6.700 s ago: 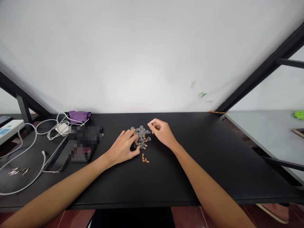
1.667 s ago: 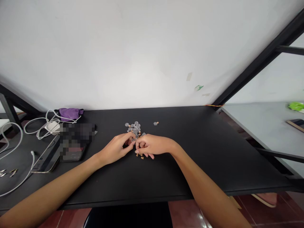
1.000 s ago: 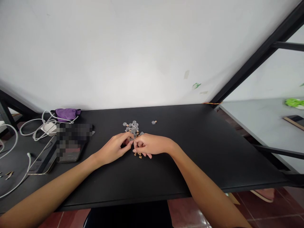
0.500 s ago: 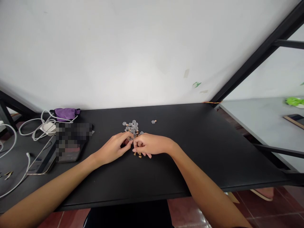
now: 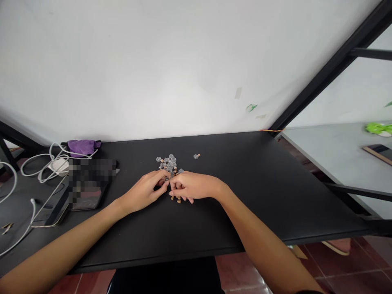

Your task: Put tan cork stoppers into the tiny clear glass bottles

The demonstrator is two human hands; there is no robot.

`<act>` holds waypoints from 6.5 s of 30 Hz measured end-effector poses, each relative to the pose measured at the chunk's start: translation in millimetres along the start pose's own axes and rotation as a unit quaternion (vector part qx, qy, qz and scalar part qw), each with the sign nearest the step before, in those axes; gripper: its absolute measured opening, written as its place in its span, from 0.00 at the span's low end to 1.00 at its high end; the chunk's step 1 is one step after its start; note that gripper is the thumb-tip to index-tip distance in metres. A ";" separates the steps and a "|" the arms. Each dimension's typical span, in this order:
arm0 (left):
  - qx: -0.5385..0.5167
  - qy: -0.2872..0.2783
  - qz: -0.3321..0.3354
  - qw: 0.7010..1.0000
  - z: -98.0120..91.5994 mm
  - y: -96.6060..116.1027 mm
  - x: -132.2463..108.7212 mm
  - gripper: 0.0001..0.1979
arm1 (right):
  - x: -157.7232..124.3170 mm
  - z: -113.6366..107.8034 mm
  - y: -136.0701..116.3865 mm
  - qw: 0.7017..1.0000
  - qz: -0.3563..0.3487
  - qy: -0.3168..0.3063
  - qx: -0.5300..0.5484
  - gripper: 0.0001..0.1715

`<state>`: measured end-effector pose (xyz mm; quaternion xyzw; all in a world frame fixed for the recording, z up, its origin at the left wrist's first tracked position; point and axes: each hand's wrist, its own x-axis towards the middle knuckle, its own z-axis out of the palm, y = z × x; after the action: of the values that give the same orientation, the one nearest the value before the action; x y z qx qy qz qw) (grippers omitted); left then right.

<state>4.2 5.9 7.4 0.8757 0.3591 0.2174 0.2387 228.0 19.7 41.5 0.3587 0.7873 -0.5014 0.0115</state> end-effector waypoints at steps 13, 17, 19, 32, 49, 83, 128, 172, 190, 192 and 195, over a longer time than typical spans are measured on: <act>-0.003 -0.002 0.000 1.000 -1.0 1.0 0.8 0.05 | 0.1 0.1 -1.4 1.000 0.000 0.002 -0.004 0.13; -0.003 0.000 -0.001 1.000 -0.9 0.9 0.5 0.06 | -0.1 0.1 -1.4 1.000 0.002 0.001 -0.006 0.14; -0.002 0.000 0.000 1.000 -0.6 0.7 0.4 0.07 | -0.3 0.0 -1.8 1.000 0.006 0.001 -0.006 0.14; 0.000 -0.002 0.001 1.000 -0.6 0.7 0.7 0.05 | -0.5 0.2 -2.1 1.000 0.006 0.005 -0.007 0.14; -0.005 -0.009 0.001 1.000 -1.2 1.8 0.7 0.05 | -1.9 0.6 -2.5 1.000 0.008 0.008 -0.013 0.15; 0.024 -0.027 0.018 0.999 0.7 -0.1 0.3 0.06 | -7.5 5.1 -8.3 0.988 0.007 0.070 -0.141 0.10; -0.017 0.009 -0.009 1.000 -0.5 -0.1 -1.3 0.06 | 8.3 7.3 3.1 0.974 -0.050 0.188 -0.119 0.14; -0.010 0.006 0.007 1.000 0.7 -1.6 -1.2 0.05 | 7.2 6.8 4.0 0.963 -0.017 0.198 -0.180 0.16; 0.003 -0.006 0.016 1.000 0.5 -1.3 -0.5 0.04 | -5.4 7.6 -8.6 0.965 0.001 0.167 -0.200 0.14; 0.010 -0.011 0.018 1.000 0.6 -1.6 -0.4 0.04 | -6.6 8.1 -8.5 0.964 0.002 0.165 -0.206 0.13; 0.019 -0.017 0.018 1.000 1.0 -2.3 -0.1 0.04 | -8.1 8.6 -8.3 0.964 0.001 0.159 -0.211 0.13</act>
<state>3.4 7.1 5.3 0.8898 0.3433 0.1999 0.2245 226.3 6.4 46.8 0.4239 0.8666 -0.2602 -0.0385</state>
